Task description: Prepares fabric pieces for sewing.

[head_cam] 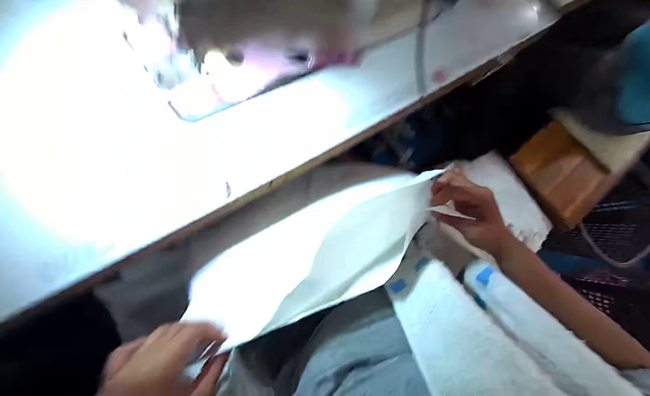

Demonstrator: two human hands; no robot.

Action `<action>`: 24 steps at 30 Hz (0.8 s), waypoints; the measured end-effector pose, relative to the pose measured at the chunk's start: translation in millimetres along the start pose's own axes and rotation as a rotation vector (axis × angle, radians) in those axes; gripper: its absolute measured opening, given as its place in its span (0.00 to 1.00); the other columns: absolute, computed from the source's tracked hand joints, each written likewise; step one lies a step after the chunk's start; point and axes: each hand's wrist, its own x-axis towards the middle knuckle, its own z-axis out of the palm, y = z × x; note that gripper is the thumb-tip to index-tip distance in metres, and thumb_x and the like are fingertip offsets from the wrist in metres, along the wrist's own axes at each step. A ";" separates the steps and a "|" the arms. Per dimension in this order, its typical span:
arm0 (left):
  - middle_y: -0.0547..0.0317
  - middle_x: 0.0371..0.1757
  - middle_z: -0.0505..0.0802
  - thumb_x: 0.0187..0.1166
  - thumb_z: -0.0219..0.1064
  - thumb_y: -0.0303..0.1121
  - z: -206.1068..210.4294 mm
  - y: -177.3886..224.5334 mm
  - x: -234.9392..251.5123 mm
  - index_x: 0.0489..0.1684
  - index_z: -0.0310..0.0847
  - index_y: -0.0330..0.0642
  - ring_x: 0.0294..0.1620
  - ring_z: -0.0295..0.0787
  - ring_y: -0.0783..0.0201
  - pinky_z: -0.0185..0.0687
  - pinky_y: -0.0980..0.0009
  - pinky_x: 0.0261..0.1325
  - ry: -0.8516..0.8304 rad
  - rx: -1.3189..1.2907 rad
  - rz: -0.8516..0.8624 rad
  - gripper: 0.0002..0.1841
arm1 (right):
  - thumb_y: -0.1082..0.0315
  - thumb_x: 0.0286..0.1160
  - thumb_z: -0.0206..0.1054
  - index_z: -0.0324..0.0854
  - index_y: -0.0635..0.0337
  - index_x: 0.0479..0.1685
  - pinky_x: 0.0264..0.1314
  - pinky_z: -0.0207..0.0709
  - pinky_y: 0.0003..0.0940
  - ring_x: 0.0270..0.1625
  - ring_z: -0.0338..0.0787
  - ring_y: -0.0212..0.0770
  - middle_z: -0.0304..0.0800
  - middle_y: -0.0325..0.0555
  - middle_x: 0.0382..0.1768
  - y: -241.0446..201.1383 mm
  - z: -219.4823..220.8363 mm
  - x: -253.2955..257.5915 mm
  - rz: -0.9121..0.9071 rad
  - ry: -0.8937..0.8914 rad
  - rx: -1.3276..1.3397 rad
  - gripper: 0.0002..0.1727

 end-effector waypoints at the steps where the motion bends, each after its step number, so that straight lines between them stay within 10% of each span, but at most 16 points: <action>1: 0.45 0.39 0.93 0.75 0.67 0.40 25.6 -1.8 3.2 0.40 0.88 0.37 0.45 0.90 0.44 0.74 0.36 0.56 -0.011 -0.024 -0.058 0.13 | 0.68 0.63 0.73 0.89 0.58 0.31 0.69 0.74 0.35 0.61 0.81 0.36 0.87 0.41 0.48 9.4 6.0 -12.2 0.093 -0.044 -0.043 0.04; 10: 0.62 0.40 0.94 0.72 0.69 0.59 89.0 -2.1 2.5 0.39 0.93 0.47 0.46 0.89 0.62 0.78 0.50 0.53 0.135 -0.311 -0.227 0.24 | 0.63 0.61 0.66 0.94 0.46 0.37 0.64 0.61 0.68 0.65 0.79 0.51 0.88 0.41 0.58 -7.0 -6.1 -14.1 0.359 -0.397 -0.415 0.11; 14: 0.63 0.36 0.92 0.75 0.68 0.48 101.8 10.4 15.3 0.33 0.91 0.48 0.44 0.87 0.63 0.77 0.53 0.52 0.117 -0.345 -0.191 0.14 | 0.59 0.80 0.54 0.90 0.45 0.51 0.74 0.78 0.42 0.69 0.84 0.38 0.90 0.33 0.59 -41.6 -7.1 22.8 0.192 -0.445 0.017 0.17; 19: 0.60 0.35 0.91 0.81 0.66 0.39 94.6 20.9 24.9 0.36 0.90 0.44 0.45 0.88 0.60 0.77 0.55 0.53 0.113 -0.377 -0.176 0.11 | 0.45 0.83 0.60 0.82 0.47 0.72 0.85 0.64 0.51 0.79 0.79 0.39 0.87 0.35 0.71 -45.8 101.9 74.8 -0.144 -0.801 0.010 0.26; 21: 0.59 0.40 0.93 0.82 0.65 0.35 87.9 12.2 6.5 0.42 0.90 0.41 0.48 0.89 0.63 0.80 0.57 0.57 0.203 -0.451 -0.280 0.09 | 0.44 0.78 0.61 0.84 0.55 0.68 0.73 0.65 0.68 0.60 0.89 0.47 0.92 0.44 0.53 -27.5 138.4 71.9 -0.240 -0.938 -0.174 0.29; 24: 0.49 0.50 0.94 0.85 0.64 0.32 95.6 -20.1 -68.6 0.53 0.86 0.34 0.53 0.93 0.58 0.88 0.56 0.62 0.437 -0.467 -0.724 0.11 | 0.53 0.83 0.58 0.88 0.63 0.45 0.42 0.81 0.47 0.32 0.86 0.40 0.89 0.48 0.30 -17.7 127.7 88.6 -0.124 -1.035 -0.270 0.21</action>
